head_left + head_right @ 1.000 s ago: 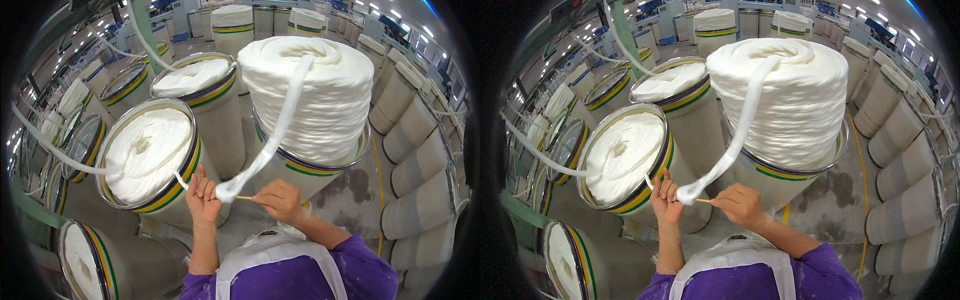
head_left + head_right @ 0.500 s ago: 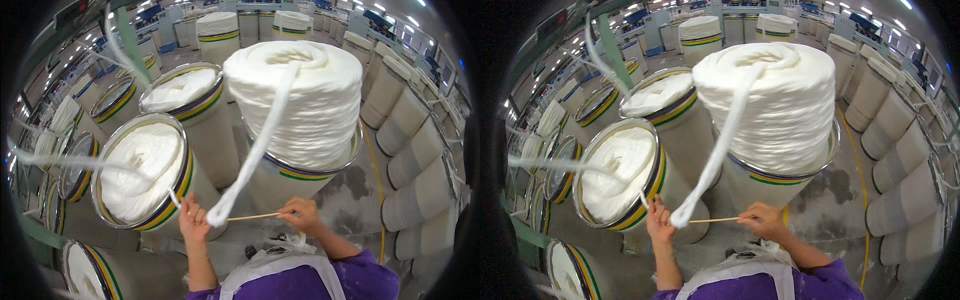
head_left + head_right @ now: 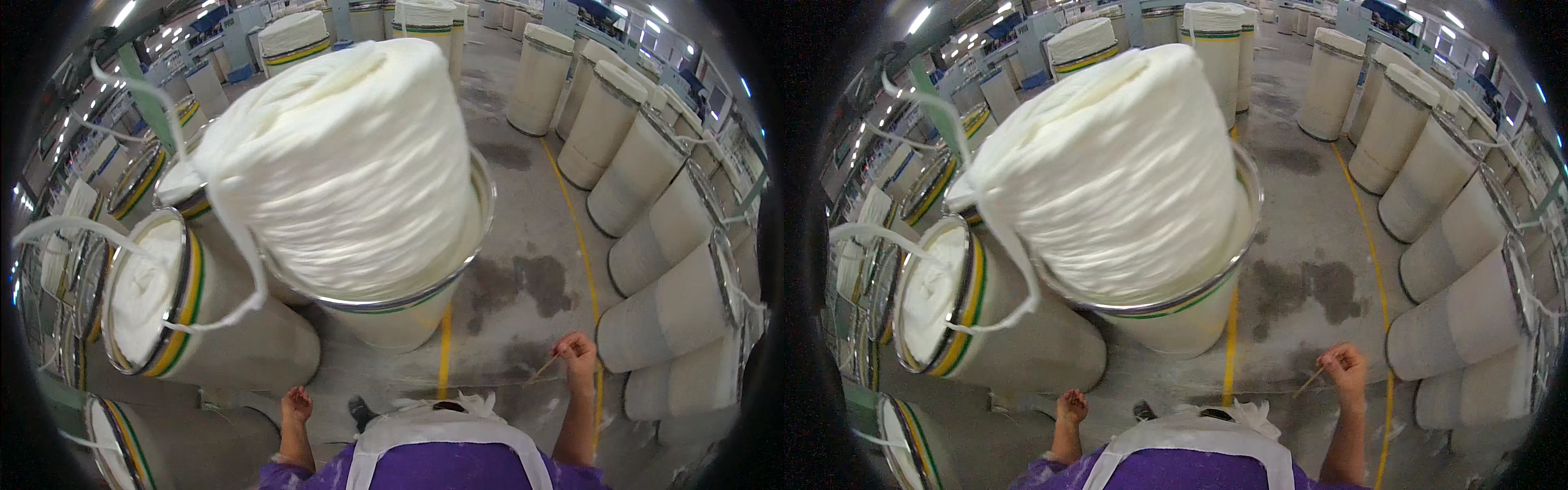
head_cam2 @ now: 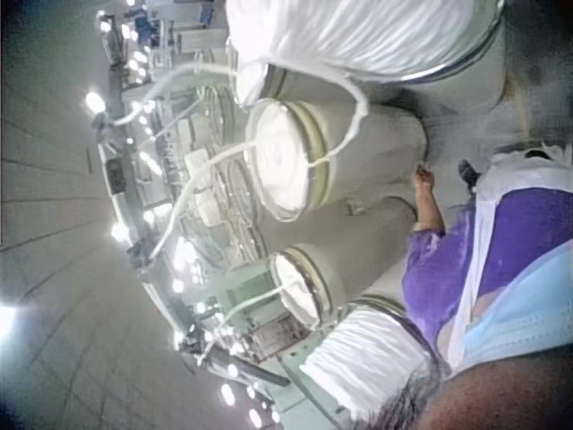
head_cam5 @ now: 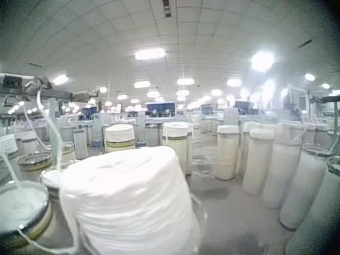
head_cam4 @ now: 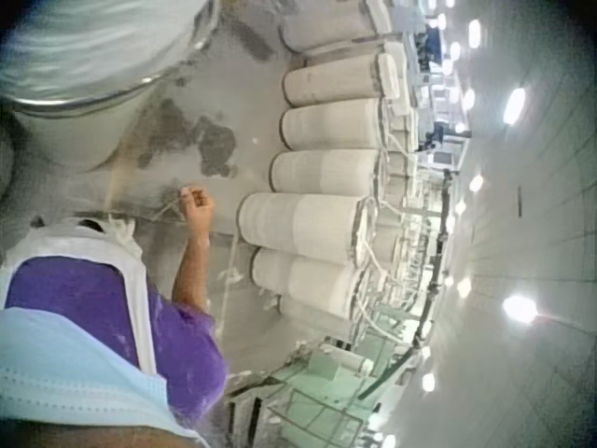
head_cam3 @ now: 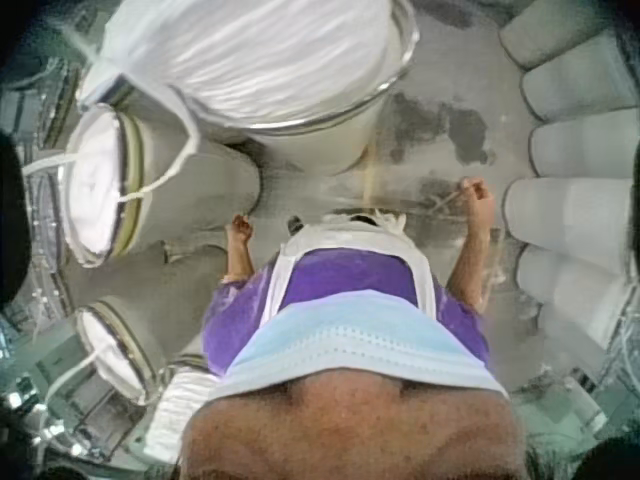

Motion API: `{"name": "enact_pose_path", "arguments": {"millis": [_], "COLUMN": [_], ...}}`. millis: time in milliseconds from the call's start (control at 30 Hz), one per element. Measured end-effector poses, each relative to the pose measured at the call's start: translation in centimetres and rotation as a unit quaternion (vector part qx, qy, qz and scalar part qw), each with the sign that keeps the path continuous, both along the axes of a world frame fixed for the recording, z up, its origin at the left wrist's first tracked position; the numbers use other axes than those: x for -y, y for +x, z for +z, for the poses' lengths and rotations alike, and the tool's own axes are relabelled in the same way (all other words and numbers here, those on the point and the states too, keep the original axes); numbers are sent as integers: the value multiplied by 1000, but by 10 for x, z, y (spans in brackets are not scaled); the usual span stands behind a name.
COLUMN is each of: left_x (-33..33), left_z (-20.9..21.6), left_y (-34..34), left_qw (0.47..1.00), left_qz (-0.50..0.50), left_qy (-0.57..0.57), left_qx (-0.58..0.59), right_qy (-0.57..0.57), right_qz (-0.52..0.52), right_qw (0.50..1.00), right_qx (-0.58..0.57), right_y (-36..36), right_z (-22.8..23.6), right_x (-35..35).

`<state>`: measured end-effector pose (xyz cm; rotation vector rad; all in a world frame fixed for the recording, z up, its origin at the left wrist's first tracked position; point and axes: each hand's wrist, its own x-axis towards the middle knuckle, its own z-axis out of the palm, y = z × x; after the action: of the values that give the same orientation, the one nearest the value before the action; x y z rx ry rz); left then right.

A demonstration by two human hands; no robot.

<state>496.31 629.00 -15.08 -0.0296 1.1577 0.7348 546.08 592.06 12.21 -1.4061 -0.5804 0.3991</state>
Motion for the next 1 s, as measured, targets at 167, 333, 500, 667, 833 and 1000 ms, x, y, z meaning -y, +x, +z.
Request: {"name": "enact_pose_path", "arguments": {"millis": [167, 333, 500, 667, 833, 1000], "left_x": [87, 105, 94, 24, -58, -33], "left_z": [-70, -70, -81, -58, -24, -46], "left_y": [154, 295, 418, 526, 591, 631], "left_qw": [950, 639, 701, 742, 813, 853], "left_qz": [-277, -651, -606, -505, -355, -242], "left_qy": [-19, 351, 209, 208, 192, 47], "left_qx": [-146, -212, -313, -389, -419, -459], "right_qy": [-52, -180, -379, -716, -710, -678], "right_qz": [-1, 83, 137, 211, 224, 257], "right_qw": [997, 980, 870, 608, 637, 633], "right_qx": [-48, -31, 283, 270, 198, 272], "right_y": [91, 193, 353, 507, 630, 783], "right_z": [1, -19, -136, -272, -327, -347], "right_x": [20, -28, -68, -18, -79, -231]}}
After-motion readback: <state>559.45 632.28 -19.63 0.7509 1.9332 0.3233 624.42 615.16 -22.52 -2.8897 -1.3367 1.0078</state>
